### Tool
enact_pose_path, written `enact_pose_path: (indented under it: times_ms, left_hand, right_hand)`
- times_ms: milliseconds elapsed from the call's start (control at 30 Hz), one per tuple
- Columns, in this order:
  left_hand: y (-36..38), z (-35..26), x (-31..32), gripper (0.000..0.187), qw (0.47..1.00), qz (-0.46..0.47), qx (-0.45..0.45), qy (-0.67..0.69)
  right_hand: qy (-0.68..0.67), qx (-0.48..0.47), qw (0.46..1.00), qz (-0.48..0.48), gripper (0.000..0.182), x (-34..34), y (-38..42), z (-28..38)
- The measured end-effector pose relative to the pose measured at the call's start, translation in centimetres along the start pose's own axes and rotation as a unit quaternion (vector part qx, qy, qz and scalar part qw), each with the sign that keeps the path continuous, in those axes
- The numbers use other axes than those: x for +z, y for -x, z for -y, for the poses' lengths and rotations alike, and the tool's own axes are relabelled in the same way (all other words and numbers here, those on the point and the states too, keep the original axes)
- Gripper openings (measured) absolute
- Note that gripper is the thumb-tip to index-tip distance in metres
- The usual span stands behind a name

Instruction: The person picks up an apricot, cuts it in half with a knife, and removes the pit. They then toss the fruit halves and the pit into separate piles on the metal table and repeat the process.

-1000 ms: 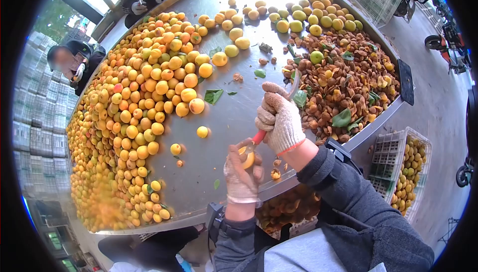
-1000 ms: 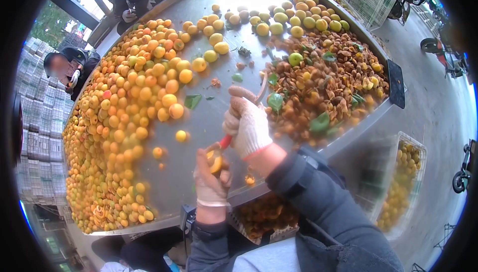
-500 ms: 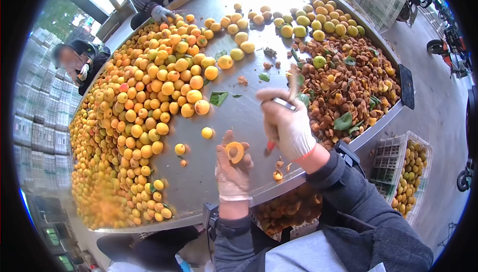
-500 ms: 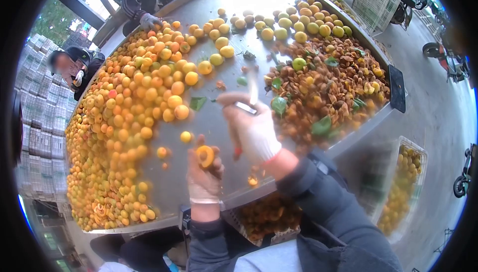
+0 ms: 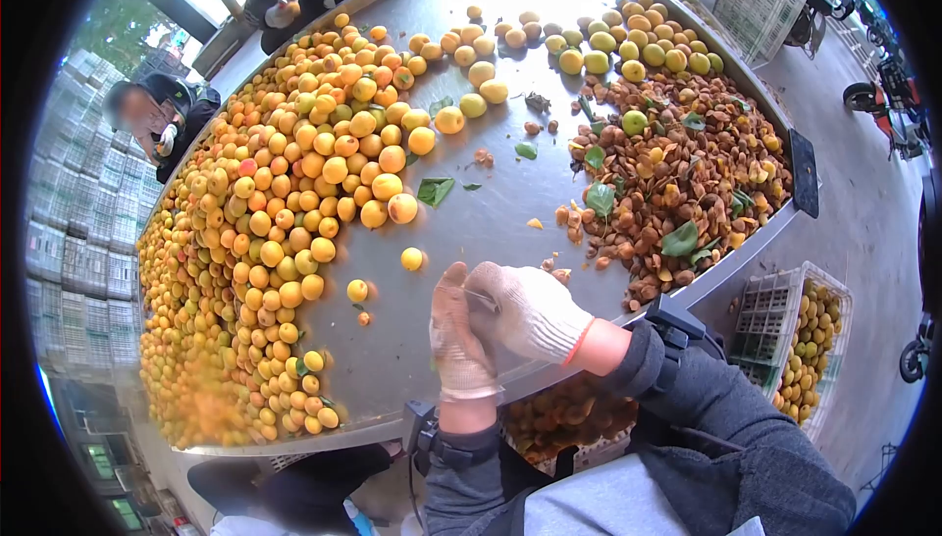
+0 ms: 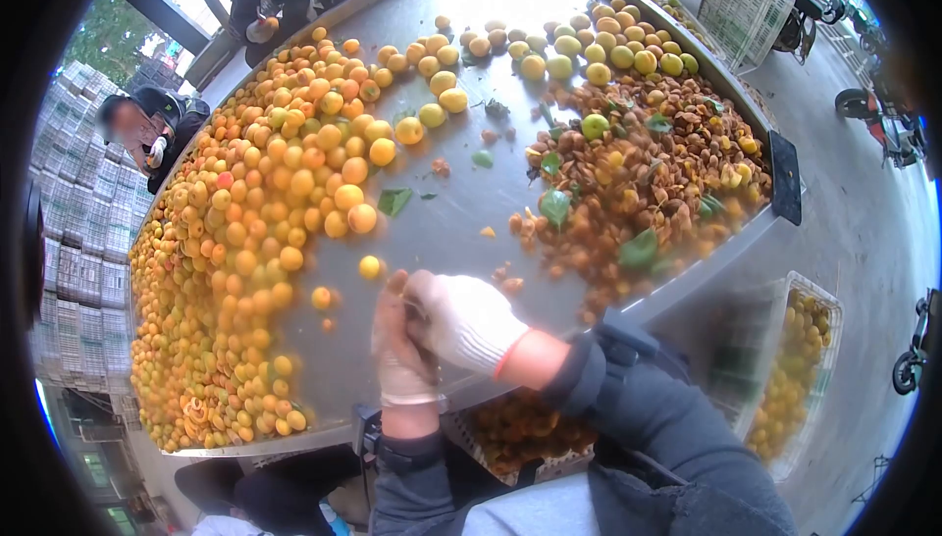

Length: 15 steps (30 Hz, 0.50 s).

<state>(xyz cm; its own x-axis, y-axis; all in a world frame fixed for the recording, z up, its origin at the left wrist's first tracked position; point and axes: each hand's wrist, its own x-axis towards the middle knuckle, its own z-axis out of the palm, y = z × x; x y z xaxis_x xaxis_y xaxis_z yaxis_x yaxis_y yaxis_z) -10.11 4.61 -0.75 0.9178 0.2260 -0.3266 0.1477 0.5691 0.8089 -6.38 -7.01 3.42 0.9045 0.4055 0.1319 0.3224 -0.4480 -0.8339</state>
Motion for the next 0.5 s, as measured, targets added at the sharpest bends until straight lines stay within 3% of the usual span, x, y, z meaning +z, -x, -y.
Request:
enact_pose_path:
  times_ms: [67, 133, 267, 300, 367, 433, 500]
  left_hand:
    - [-0.3, 0.3, -0.6, 0.052, 1.000, 0.007, 0.007, 0.025]
    - [-1.5, 0.2, -1.6, 0.035, 0.976, -0.002, -0.135, 0.172]
    - [-0.3, -0.8, -0.6, 0.035, 0.986, -0.015, -0.096, 0.138]
    - [-0.2, -0.6, -0.8, 0.035, 0.991, 0.018, -0.059, 0.117]
    - [-0.2, -0.3, -0.9, 0.035, 0.994, 0.051, -0.023, 0.096]
    - [-0.4, -0.3, -0.9, 0.036, 0.974, -0.001, -0.078, 0.213]
    - [0.0, -1.6, -1.9, 0.040, 0.960, 0.044, -0.087, 0.262]
  right_hand:
    - [0.003, 0.009, 1.000, 0.013, 0.018, 0.2, 0.2, 0.0]
    - [0.066, -0.049, 0.996, 0.023, 0.016, 1.0, 0.6, -0.1]
    - [0.140, -0.080, 0.987, -0.005, 0.015, 0.8, 0.2, 0.4]
    - [0.140, -0.081, 0.987, -0.004, 0.015, 0.6, 0.0, 0.4]
    - [0.130, -0.029, 0.991, -0.002, 0.013, 0.2, -0.2, 0.2]
    - [0.052, 0.003, 0.994, -0.101, 0.014, -0.6, -1.0, -0.8]
    - [0.059, -0.023, 0.987, -0.146, 0.012, -2.4, -1.7, -2.1]
